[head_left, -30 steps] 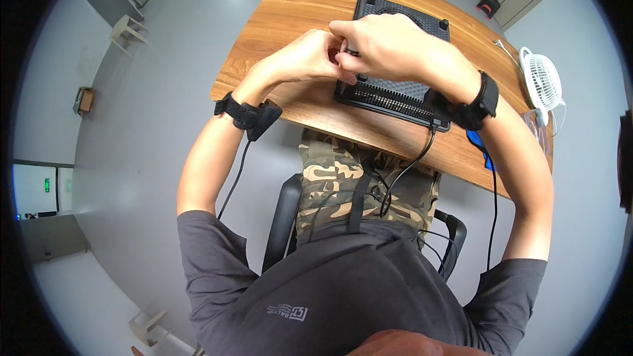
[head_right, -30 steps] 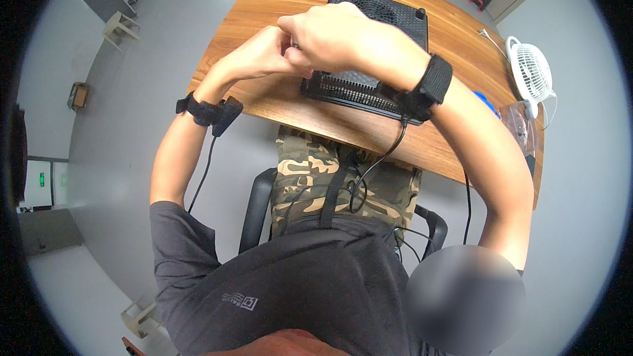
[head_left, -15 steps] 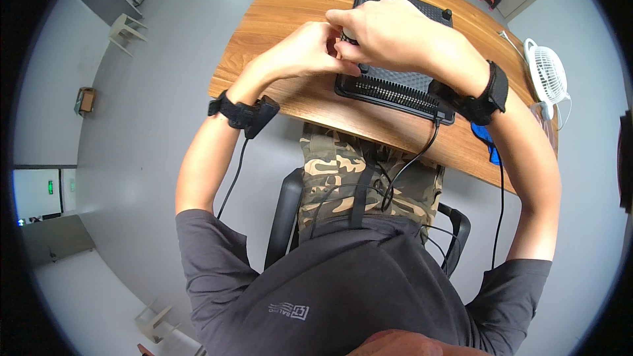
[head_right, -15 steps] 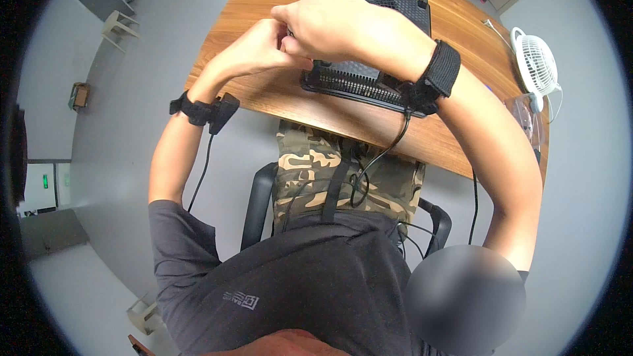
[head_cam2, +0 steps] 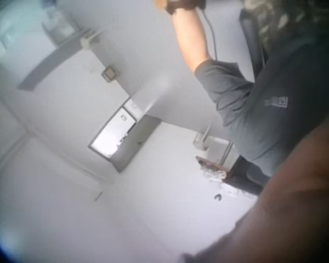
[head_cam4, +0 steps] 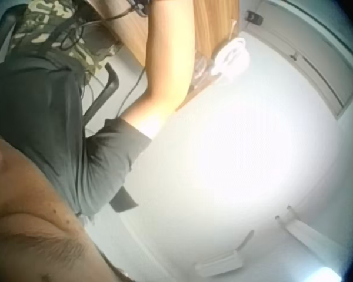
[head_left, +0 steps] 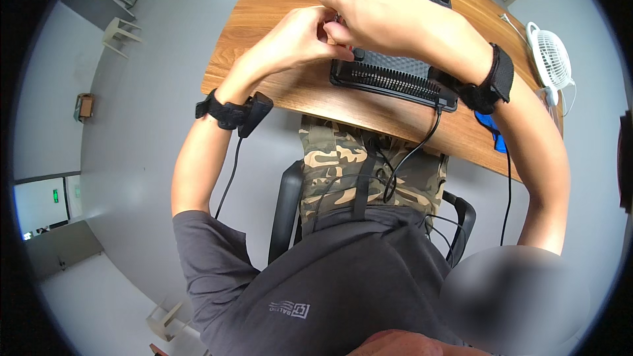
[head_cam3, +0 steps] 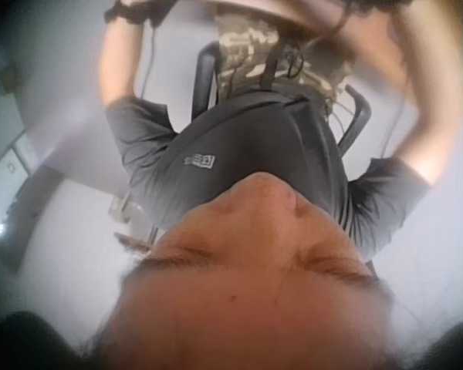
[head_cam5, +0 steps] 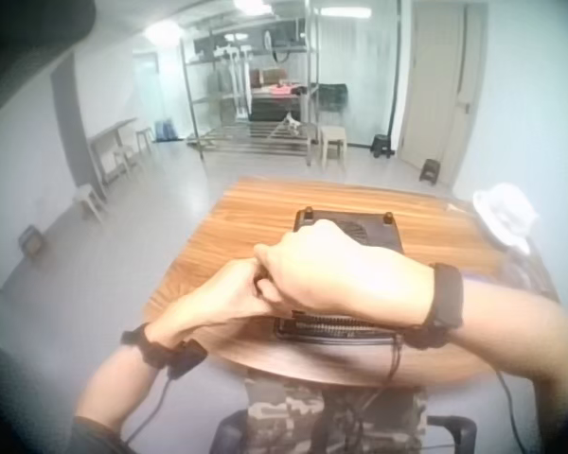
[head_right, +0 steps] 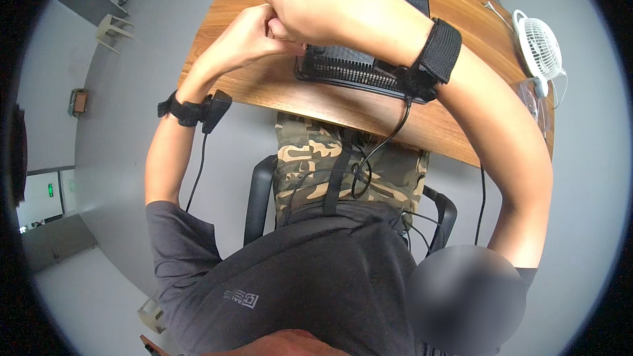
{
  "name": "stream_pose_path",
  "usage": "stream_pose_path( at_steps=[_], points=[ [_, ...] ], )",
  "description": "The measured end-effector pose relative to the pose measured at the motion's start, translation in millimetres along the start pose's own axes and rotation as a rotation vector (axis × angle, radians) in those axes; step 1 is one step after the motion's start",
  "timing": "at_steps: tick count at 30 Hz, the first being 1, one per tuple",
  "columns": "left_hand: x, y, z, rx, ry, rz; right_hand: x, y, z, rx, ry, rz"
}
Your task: The person wipes the top and bottom surfaces of a black portable induction cooker with a blue cloth. Then, using a screwdriver, they remove several screws from the bottom cover and lift it off to expose the internal components.
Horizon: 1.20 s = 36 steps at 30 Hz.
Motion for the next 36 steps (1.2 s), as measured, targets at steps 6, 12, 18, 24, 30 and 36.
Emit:
stream_pose_path(
  at_steps=[6,12,18,24,30,36],
  points=[
    [-2.9,-0.1,-31.9,-0.178,-0.003,-0.046,-9.0,7.9,-8.5,0.015,0.202,0.067],
    [0.6,-0.5,0.6,-0.103,-0.062,-0.098,5.5,7.5,8.2,-0.214,-0.197,-0.186],
    [-5.1,-0.6,-9.8,-0.083,-0.060,0.026,3.3,1.9,0.5,0.013,0.012,0.012],
    [-0.3,-9.4,-26.2,-0.103,-0.012,-0.133,-2.8,8.9,0.6,0.277,0.100,-0.312],
    [1.4,-8.9,-16.2,-0.062,-0.065,0.070,3.1,15.0,2.1,-0.032,-0.105,-0.375],
    [1.1,-4.5,-6.2,-0.270,0.015,0.026,-3.8,28.2,-8.6,0.157,0.027,-0.328]
  ],
)
Point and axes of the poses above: each hand's wrist, its own x-axis towards the middle knuckle, its own y-axis out of the back of the hand, z = x × y, the point moved 7 cm from there along x, towards the middle knuckle, and after that the axes turned 4 degrees about -z, right-handed, at the moved point
